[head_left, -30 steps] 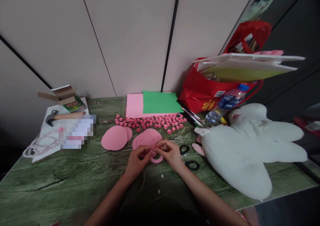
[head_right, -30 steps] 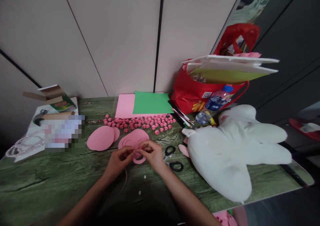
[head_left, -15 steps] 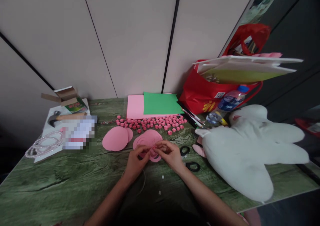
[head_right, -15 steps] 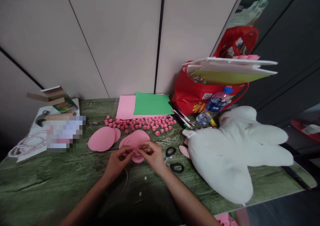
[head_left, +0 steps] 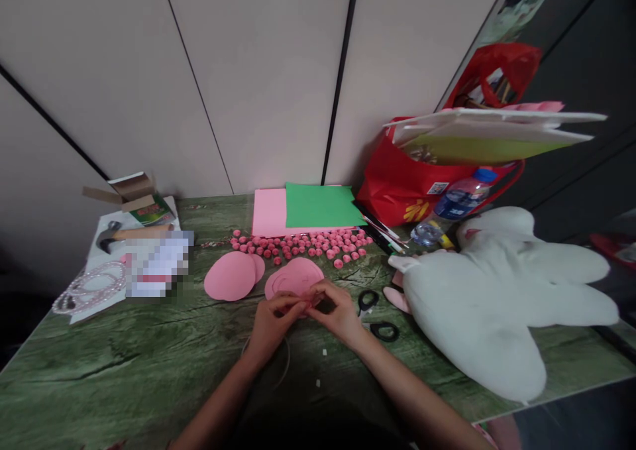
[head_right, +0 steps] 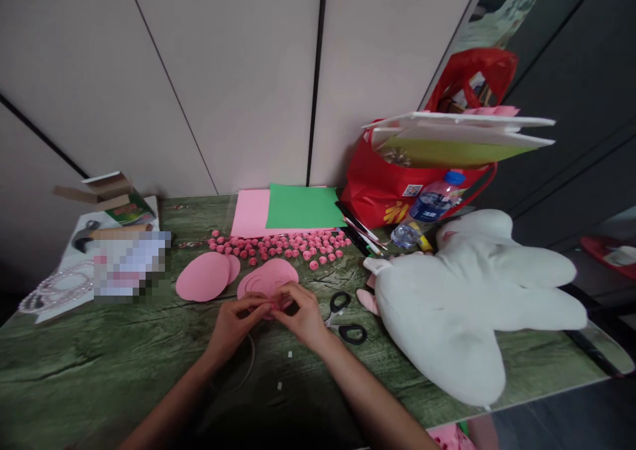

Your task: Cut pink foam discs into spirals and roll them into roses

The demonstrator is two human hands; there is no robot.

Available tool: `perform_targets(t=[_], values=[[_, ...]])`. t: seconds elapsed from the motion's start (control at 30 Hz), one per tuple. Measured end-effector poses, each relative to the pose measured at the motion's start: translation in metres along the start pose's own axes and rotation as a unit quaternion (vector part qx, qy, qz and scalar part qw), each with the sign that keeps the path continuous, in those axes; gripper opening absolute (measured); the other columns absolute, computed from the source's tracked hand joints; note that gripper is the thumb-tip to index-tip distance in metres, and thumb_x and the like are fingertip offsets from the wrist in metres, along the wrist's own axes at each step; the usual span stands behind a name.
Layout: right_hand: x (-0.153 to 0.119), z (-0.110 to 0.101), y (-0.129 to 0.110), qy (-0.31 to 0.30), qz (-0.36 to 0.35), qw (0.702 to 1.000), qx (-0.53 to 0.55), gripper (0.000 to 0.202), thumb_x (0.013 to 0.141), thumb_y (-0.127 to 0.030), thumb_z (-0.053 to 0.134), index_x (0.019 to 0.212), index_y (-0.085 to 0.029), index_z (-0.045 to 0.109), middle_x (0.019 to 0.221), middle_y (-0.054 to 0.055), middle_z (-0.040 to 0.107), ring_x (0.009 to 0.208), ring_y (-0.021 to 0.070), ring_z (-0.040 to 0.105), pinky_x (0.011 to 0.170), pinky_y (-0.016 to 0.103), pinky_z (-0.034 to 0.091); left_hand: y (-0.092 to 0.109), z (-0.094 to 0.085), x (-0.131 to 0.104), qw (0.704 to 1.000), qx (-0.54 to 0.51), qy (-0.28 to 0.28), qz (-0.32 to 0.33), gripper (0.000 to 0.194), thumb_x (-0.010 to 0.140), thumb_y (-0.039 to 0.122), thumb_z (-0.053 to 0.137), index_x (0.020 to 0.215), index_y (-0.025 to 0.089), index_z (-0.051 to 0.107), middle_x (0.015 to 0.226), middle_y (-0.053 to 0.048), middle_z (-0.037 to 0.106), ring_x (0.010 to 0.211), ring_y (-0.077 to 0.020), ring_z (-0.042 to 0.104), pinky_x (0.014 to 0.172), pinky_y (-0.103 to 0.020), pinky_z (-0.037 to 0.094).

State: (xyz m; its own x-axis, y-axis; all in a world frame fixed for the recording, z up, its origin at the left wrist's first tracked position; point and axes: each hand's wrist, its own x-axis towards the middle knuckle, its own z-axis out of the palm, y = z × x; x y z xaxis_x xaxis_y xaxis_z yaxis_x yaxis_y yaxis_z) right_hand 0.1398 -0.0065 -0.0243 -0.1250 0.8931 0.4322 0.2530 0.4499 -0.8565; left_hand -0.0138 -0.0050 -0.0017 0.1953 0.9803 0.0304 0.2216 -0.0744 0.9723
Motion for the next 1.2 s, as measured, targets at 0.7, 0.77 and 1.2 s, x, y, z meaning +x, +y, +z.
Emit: perform_targets(t=[0.7, 0.77, 1.2], values=[[0.002, 0.013, 0.009, -0.002, 0.251, 0.902, 0.351, 0.040, 0.058, -0.023, 0.074, 0.090, -0.019, 0.052, 0.065, -0.005, 0.060, 0.058, 0.0107, 0.058, 0.059, 0.026, 0.052, -0.009, -0.003, 0.005, 0.971, -0.187, 0.133, -0.074, 0.018, 0.059, 0.026, 0.072, 0.072, 0.014, 0.072, 0.074, -0.007, 0.072, 0.074, -0.0201, 0.064, 0.071, -0.029, 0.049], [0.003, 0.011, 0.008, 0.012, 0.244, 0.903, 0.354, 0.037, 0.058, -0.023, 0.074, 0.088, -0.019, 0.053, 0.065, -0.005, 0.060, 0.057, 0.0105, 0.058, 0.058, 0.025, 0.052, -0.010, -0.003, 0.005, 0.976, -0.154, 0.139, -0.065, 0.018, 0.058, 0.027, 0.072, 0.071, 0.014, 0.072, 0.076, -0.006, 0.072, 0.074, -0.0199, 0.063, 0.070, -0.028, 0.049], [0.009, -0.001, 0.008, 0.101, 0.198, 0.930, 0.292, 0.040, 0.055, -0.020, 0.075, 0.090, -0.019, 0.055, 0.067, -0.003, 0.062, 0.059, 0.0095, 0.058, 0.055, 0.019, 0.046, 0.000, 0.002, 0.000, 0.999, 0.033, 0.026, 0.001, 0.016, 0.062, 0.027, 0.068, 0.072, 0.015, 0.068, 0.069, -0.003, 0.070, 0.064, -0.0174, 0.063, 0.060, -0.025, 0.048]])
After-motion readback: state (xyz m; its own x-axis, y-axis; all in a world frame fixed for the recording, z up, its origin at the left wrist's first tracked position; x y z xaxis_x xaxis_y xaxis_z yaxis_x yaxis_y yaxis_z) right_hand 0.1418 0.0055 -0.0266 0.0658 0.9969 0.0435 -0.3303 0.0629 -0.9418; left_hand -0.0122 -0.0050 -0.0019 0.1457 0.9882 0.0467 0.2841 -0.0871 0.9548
